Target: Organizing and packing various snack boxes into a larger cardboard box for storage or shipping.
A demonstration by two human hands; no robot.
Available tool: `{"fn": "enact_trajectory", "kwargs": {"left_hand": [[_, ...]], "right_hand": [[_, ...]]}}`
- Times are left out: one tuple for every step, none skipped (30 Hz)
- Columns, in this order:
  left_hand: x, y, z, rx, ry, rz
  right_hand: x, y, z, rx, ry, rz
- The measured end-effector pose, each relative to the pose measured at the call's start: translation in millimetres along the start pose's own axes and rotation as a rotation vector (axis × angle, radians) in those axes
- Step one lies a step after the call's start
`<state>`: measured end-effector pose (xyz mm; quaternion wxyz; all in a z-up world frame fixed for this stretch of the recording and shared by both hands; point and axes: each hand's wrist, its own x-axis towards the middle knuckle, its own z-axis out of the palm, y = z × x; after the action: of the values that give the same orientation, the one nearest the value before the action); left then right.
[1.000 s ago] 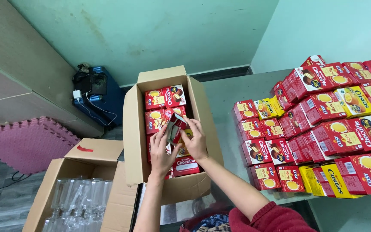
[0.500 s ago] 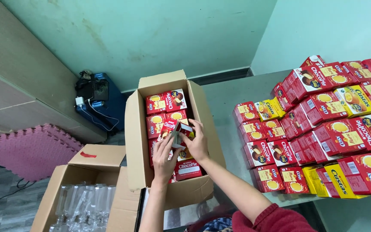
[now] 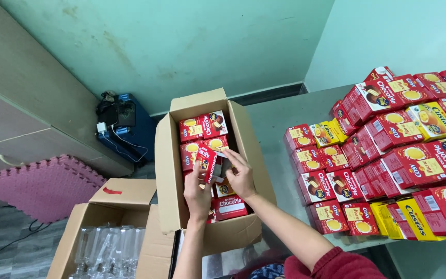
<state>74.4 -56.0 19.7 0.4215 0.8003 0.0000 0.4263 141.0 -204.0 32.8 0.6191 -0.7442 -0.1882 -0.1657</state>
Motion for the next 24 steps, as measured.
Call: {"fn": "enact_trajectory", "kwargs": {"left_hand": [[2.2,3.2,-3.4,0.001,0.001,0.001],[4.1,6.4,-7.4,0.003,-0.01,-0.074],[5.9,9.8,-11.4,0.004,-0.02,-0.15],[4.3,5.7,-12.1,0.006,-0.019,-0.15],[2.6,1.9,-12.7,-0.017,0.003,-0.225],[3.4,-2.5,-10.6,-0.044,0.025,-0.294],[4.7,-3.8,-8.3,-0.047,0.027,-0.29],[5.2,-5.0,-8.4,-0.021,0.054,-0.296],[5.6,-6.2,-8.5,0.005,0.082,-0.301],[5.3,-6.4,-7.5,0.006,0.085,-0.297],[5.1,-6.7,-6.4,-0.012,0.107,-0.325],[4.0,-6.4,-5.4,-0.03,0.127,-0.355],[4.9,-4.8,-5.6,-0.029,0.128,-0.353],[5.9,-3.3,-5.0,-0.036,0.138,-0.36],[6.7,-1.8,-4.2,-0.043,0.148,-0.366],[6.6,-0.7,-3.9,-0.044,0.147,-0.364],[6.4,0.6,-3.6,-0.037,0.145,-0.362],[8.2,1.1,-3.4,-0.03,0.144,-0.357],[7.8,2.6,-2.4,-0.031,0.144,-0.352],[6.7,4.3,-2.6,0.001,0.134,-0.313],[5.5,5.9,-3.0,0.033,0.124,-0.274],[3.6,5.5,-2.1,0.034,0.126,-0.272],[1.8,5.3,-1.2,0.106,0.089,-0.207],[1.4,4.7,0.3,0.177,0.052,-0.139]], "right_hand": [[-0.7,3.3,-0.2,0.001,-0.001,-0.001],[-1.7,6.4,-0.1,0.013,-0.006,-0.012],[-2.8,9.3,0.0,0.025,-0.012,-0.023],[-4.2,9.5,1.2,0.027,-0.014,-0.023],[-5.6,9.6,2.2,0.024,-0.016,-0.037],[-4.0,10.5,2.3,0.019,-0.014,-0.055],[-2.0,12.6,1.7,0.018,-0.011,-0.06],[-1.8,13.9,2.5,0.014,-0.006,-0.05],[-1.6,15.3,3.3,0.009,0.0,-0.04],[-2.5,16.1,3.5,0.012,0.001,-0.044],[-3.4,16.9,3.7,-0.011,-0.002,-0.013],[-5.2,17.6,3.3,-0.036,-0.004,0.022],[-5.0,19.7,5.7,-0.034,-0.003,0.02],[-4.5,22.1,7.5,-0.051,-0.039,0.031],[-4.0,24.6,9.2,-0.068,-0.075,0.041],[-4.7,18.2,9.6,-0.068,-0.073,0.04],[-5.4,11.8,9.9,-0.024,-0.106,0.083],[-4.4,5.2,11.4,0.022,-0.139,0.124],[-2.5,5.5,8.9,0.023,-0.136,0.121],[-1.5,5.3,7.0,0.033,-0.109,0.208],[-0.6,5.1,5.3,0.043,-0.083,0.295],[-1.5,-0.1,3.6,0.045,-0.083,0.293],[-2.5,-5.3,1.7,0.044,-0.073,0.331],[-2.0,-10.4,0.1,0.043,-0.06,0.368]]}}
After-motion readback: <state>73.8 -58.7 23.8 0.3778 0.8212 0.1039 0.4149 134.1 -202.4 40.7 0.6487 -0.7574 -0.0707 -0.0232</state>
